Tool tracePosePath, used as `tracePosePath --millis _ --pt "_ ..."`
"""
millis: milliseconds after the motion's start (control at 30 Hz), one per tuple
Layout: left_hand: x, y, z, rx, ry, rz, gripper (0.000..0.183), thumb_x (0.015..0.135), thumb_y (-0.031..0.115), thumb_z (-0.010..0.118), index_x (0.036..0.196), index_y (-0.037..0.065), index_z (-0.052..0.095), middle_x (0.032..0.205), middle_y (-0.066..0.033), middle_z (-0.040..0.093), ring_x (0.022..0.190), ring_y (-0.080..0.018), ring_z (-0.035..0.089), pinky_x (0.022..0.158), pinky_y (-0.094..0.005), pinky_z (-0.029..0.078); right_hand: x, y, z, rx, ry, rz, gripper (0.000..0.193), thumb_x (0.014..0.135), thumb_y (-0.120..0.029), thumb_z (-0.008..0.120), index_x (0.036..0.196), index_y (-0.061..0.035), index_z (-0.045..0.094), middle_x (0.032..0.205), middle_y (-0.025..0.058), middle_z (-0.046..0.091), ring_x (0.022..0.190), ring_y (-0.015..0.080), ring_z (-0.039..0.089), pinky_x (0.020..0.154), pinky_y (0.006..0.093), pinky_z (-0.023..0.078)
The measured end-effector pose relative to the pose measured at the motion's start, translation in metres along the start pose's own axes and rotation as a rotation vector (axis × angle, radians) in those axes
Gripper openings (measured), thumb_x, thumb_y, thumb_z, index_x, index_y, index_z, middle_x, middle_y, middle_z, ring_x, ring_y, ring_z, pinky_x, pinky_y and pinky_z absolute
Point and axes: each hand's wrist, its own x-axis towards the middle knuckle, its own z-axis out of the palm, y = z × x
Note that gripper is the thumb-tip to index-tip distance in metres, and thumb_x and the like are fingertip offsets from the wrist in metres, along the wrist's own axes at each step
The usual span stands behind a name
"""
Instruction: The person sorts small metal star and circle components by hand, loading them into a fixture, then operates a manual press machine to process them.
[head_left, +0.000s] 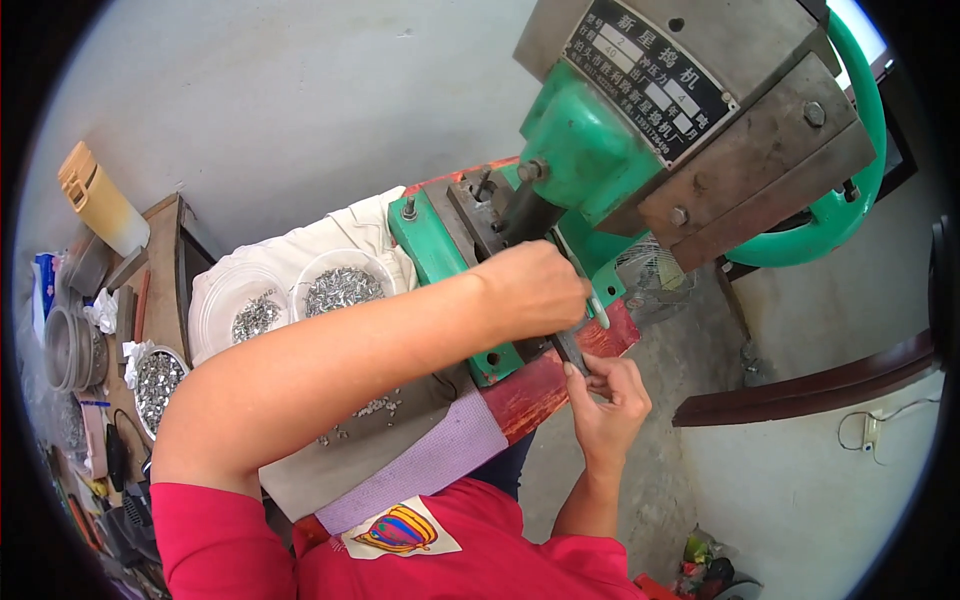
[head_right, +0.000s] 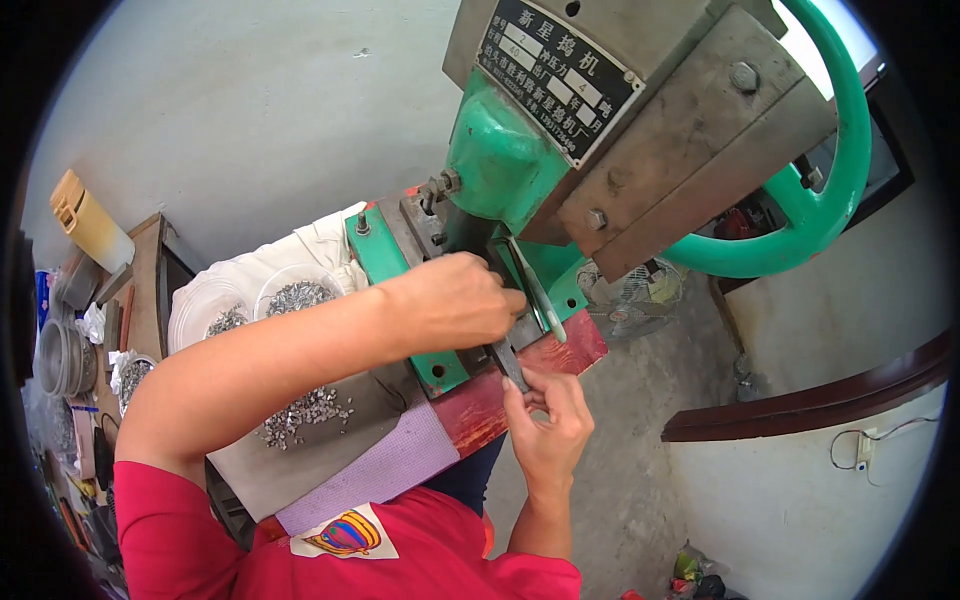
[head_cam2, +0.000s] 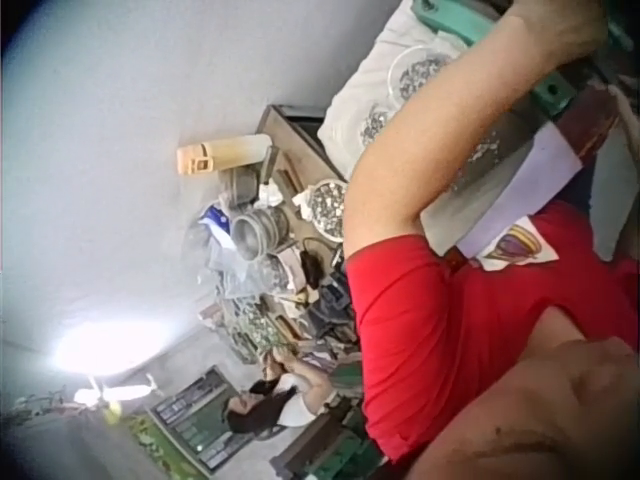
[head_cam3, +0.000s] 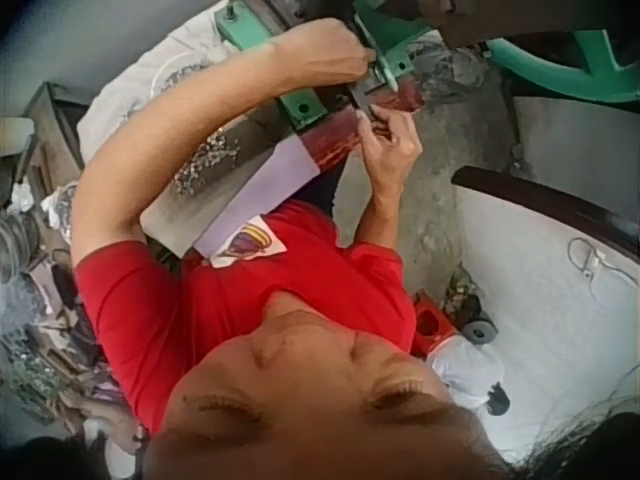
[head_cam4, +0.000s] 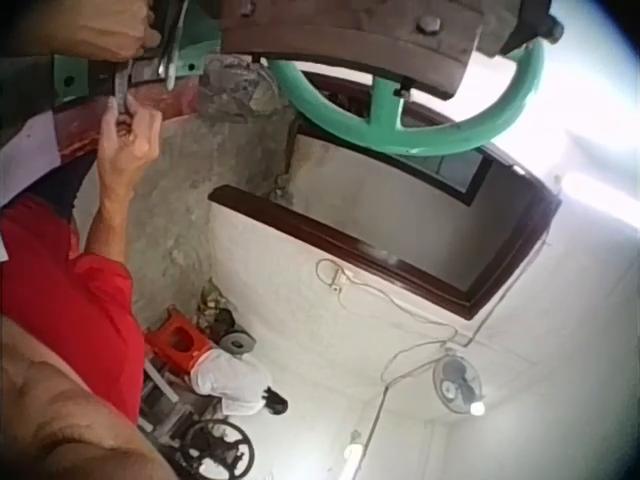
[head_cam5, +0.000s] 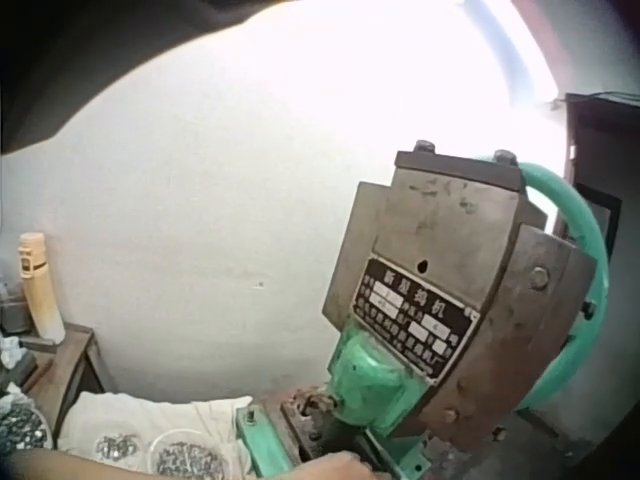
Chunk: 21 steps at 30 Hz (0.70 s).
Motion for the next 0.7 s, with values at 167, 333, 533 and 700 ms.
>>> tracePosePath --millis 167,333,533,700 --pt "0.006 0.014 -0.01 0.015 -0.143 0.067 0.014 0.079 0.018 0.065 0.068 0.01 0.069 0.074 -0.0014 0.062 0.072 -0.02 0.068 0.061 -0.0336 0.048 -0.014 0.0 -0.005 0.018 -0.003 0.064 0.018 0.075 0.003 0.08 0.091 0.0034 0.071 0.085 0.0073 0.064 0.067 0.0091 0.064 0.062 0.022 0.056" --pt "-0.011 0.032 -0.008 0.131 -0.015 -0.06 0.013 0.076 0.018 0.063 0.07 0.009 0.07 0.079 -0.0029 0.063 0.08 -0.0196 0.064 0.069 -0.0299 0.044 -0.013 0.006 0.007 0.082 0.035 0.067 0.021 0.074 0.002 0.081 0.092 0.0039 0.071 0.086 0.0095 0.065 0.062 0.0107 0.065 0.058 0.0228 0.052" --pt "-0.045 0.052 0.018 0.02 0.104 -0.225 0.022 0.079 0.017 0.061 0.089 0.0 0.069 0.097 -0.0098 0.065 0.094 -0.0226 0.062 0.083 -0.0296 0.047 -0.003 0.011 0.033 0.097 0.053 0.03 0.023 0.075 0.004 0.08 0.097 0.0043 0.072 0.088 0.0098 0.066 0.069 0.0108 0.066 0.061 0.0225 0.054" --pt "-0.053 0.055 0.026 -0.015 0.179 -0.281 0.042 0.081 0.015 0.058 0.116 -0.007 0.064 0.123 -0.0175 0.062 0.12 -0.0277 0.058 0.099 -0.0328 0.046 -0.007 0.032 0.03 0.363 0.005 0.12 0.033 0.077 0.009 0.077 0.108 0.0039 0.072 0.096 0.0077 0.067 0.076 0.0099 0.066 0.066 0.0207 0.054"
